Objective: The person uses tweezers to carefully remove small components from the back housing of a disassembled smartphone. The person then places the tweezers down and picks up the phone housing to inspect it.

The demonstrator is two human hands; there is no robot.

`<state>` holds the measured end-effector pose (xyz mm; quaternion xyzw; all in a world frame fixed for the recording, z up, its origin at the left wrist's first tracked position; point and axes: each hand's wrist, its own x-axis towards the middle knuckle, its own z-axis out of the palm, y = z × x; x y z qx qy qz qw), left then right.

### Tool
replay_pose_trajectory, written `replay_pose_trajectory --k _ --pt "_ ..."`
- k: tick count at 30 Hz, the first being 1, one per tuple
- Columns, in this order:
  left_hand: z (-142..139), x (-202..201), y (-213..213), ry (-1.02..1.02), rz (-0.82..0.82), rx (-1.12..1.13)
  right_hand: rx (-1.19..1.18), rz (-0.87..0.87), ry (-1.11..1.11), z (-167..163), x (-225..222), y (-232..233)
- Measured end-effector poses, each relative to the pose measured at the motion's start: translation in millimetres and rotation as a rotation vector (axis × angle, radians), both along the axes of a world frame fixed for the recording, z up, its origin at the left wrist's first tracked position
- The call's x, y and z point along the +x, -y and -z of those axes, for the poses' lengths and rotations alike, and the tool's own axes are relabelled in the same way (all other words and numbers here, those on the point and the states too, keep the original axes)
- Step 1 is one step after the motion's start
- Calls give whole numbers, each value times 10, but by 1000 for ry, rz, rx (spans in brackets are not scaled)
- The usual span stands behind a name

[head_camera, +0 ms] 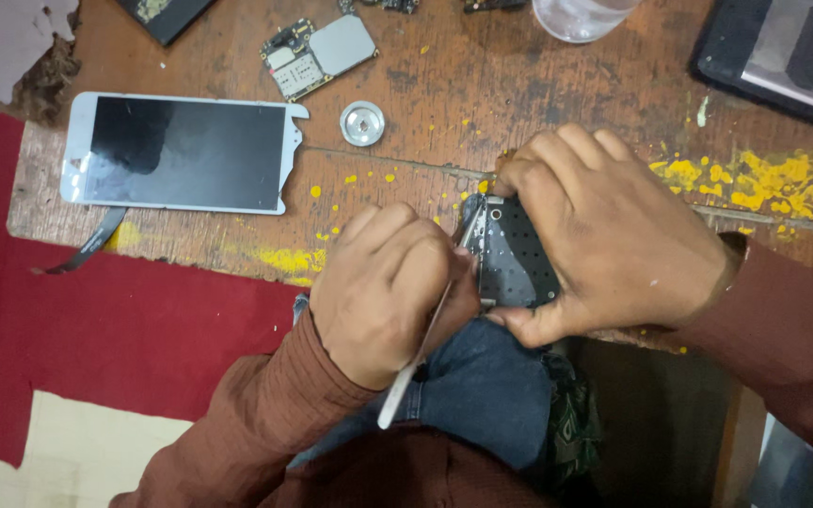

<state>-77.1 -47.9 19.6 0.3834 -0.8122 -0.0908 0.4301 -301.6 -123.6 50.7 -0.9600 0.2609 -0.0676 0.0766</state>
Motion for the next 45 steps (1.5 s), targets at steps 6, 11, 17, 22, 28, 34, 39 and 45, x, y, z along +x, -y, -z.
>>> replay_pose_trajectory --k 6,11,17,22,28,34,39,45 --pt "-20 16 -17 3 23 19 7 -10 42 -10 13 1" --pt "-43 -12 -14 -23 7 66 31 9 13 -14 18 1" --pt "-73 -42 -2 -37 -24 125 18 -21 16 -14 18 0" --pt "-75 -39 8 -11 -13 91 32 -7 0 -14 15 0" --pt "-79 -5 -14 -67 17 125 1 1 -3 -16 14 -1" --pt "-64 -34 -6 -12 -24 93 -30 -14 -2 -22 16 -1" --pt "-36 -44 -13 18 -46 61 -2 -1 -15 -29 22 -3" --pt "-11 -46 -6 -44 -56 39 33 10 -5 -38 33 -3"
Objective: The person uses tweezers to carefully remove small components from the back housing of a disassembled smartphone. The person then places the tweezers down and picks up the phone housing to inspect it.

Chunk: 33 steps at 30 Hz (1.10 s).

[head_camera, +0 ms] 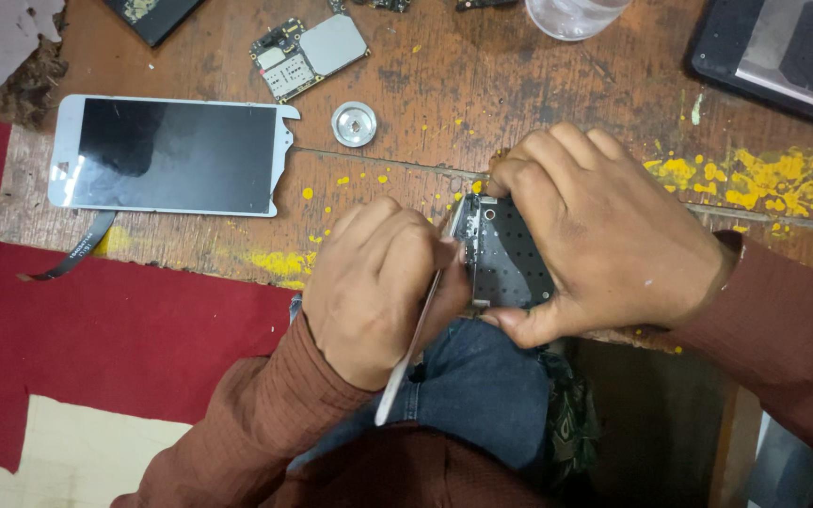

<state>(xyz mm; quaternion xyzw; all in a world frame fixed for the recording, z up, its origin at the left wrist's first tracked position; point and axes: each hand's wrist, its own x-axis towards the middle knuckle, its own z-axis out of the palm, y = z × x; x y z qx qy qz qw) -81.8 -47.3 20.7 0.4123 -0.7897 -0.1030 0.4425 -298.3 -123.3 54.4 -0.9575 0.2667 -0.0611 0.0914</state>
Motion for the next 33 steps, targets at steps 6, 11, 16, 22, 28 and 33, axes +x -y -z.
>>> replay_pose_trajectory --k 6,11,16,22,28,33 --pt "-15 61 -23 -38 53 25 -1 0 7 -9 7 1" --pt "-15 48 -15 -12 35 34 -21 -21 26 -14 7 3" --pt "-23 17 -9 -23 22 72 -5 -7 -1 -16 4 2" --pt "-18 -6 2 55 -7 21 -26 -25 20 -14 0 1" --pt "-5 -7 0 44 -20 19 -8 -15 13 -9 0 1" --pt "-6 26 -5 21 17 21 -17 -4 10 -5 3 2"
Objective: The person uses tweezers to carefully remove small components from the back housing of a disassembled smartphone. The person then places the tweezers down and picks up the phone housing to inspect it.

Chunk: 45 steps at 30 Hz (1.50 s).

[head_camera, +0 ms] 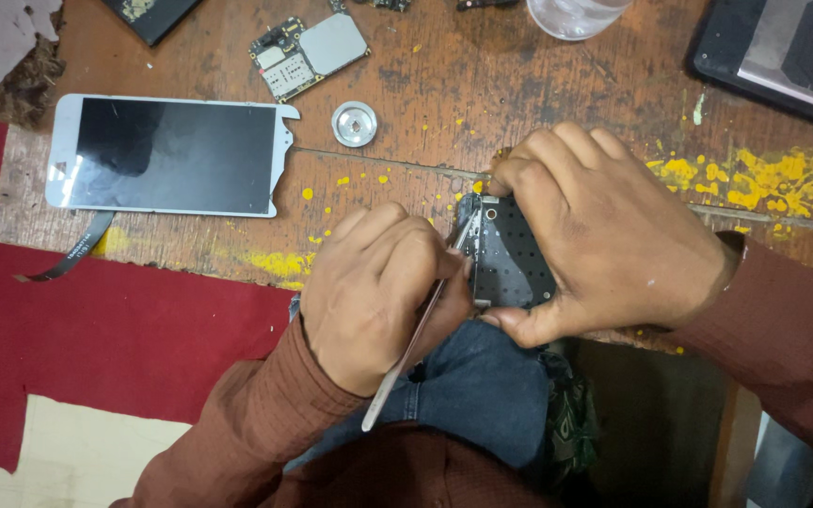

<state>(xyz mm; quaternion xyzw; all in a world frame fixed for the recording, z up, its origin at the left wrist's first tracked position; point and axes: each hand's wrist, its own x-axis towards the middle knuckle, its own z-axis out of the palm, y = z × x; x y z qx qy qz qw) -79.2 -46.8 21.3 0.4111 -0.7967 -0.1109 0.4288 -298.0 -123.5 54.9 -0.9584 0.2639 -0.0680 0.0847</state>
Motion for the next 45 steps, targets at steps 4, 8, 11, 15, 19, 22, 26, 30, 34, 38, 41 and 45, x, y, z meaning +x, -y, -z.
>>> replay_pose_trajectory --k 4,8,11,15,19,22,26,30,34,38,41,45 --pt "-10 7 4 -6 25 18 3 5 -26 3 1 1" --pt "-22 -17 8 14 6 25 -11 -7 -12 6 0 2" --pt "-27 -32 8 45 -4 5 -5 10 -37 8 -1 1" --pt "-10 -54 11 69 -42 -38 -8 -5 -12 12 -5 2" --pt "3 -27 3 21 -30 -28 -8 -7 -26 16 -10 3" --pt "4 7 -8 -6 -2 -47 -60 -8 -41 19 -14 5" --pt "2 22 -13 -9 28 -33 -14 -5 -25 25 -18 9" --pt "7 5 -3 15 3 -26 -21 -16 -3 30 -22 12" --pt "13 -17 6 54 -11 -33 -24 -20 4 34 -26 13" --pt "17 -23 12 60 -31 -46 -7 -8 -5 34 -30 13" --pt "15 -23 5 45 -47 -47 -26 -18 -5 31 -32 12" --pt "16 -13 -6 -21 -30 -28 -14 -8 -10 19 -31 9"
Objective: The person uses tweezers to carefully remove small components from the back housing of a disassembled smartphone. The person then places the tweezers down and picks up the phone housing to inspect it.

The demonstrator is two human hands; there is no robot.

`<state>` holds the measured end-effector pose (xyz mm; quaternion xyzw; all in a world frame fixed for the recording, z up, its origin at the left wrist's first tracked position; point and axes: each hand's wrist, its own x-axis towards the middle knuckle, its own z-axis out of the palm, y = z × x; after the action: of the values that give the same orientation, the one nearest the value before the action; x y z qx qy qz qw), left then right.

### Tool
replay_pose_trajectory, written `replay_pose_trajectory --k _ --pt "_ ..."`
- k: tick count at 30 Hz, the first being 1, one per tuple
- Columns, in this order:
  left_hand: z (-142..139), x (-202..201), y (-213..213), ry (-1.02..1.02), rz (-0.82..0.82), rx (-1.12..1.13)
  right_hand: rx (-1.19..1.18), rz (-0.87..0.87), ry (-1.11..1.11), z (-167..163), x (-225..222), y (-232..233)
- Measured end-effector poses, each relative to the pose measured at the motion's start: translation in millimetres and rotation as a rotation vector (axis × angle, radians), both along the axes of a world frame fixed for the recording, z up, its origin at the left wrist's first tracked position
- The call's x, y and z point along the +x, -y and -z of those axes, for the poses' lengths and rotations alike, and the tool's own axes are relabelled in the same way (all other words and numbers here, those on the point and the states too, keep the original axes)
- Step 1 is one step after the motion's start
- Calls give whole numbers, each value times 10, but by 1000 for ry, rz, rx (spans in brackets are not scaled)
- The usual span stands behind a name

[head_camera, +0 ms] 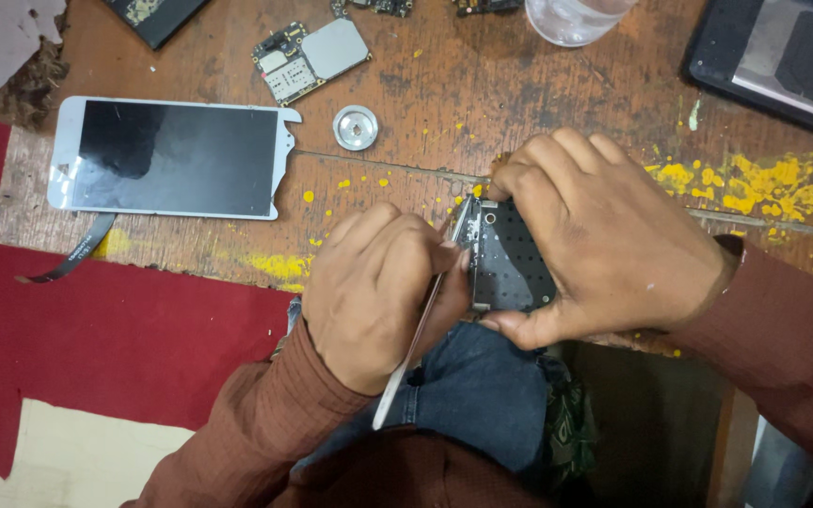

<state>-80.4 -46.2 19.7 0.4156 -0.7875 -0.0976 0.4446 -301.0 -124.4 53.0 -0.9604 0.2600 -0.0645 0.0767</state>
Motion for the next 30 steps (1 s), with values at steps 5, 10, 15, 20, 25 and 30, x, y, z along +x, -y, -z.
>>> replay_pose_trajectory --k 5,10,15,20,25,30 --pt "17 25 -5 -47 9 3 -53 -12 12 -32 10 -7" --pt "36 41 -24 -204 24 64 -59 55 162 -87 34 0" --pt "35 98 -36 -293 107 151 -141 -69 261 -154 83 55" --pt "46 138 -56 -391 94 254 -305 -191 225 -213 159 174" --pt "117 227 -125 -746 133 518 -660 -282 101 -242 247 322" --pt "195 297 -244 -935 190 428 -637 -231 143 -231 321 444"
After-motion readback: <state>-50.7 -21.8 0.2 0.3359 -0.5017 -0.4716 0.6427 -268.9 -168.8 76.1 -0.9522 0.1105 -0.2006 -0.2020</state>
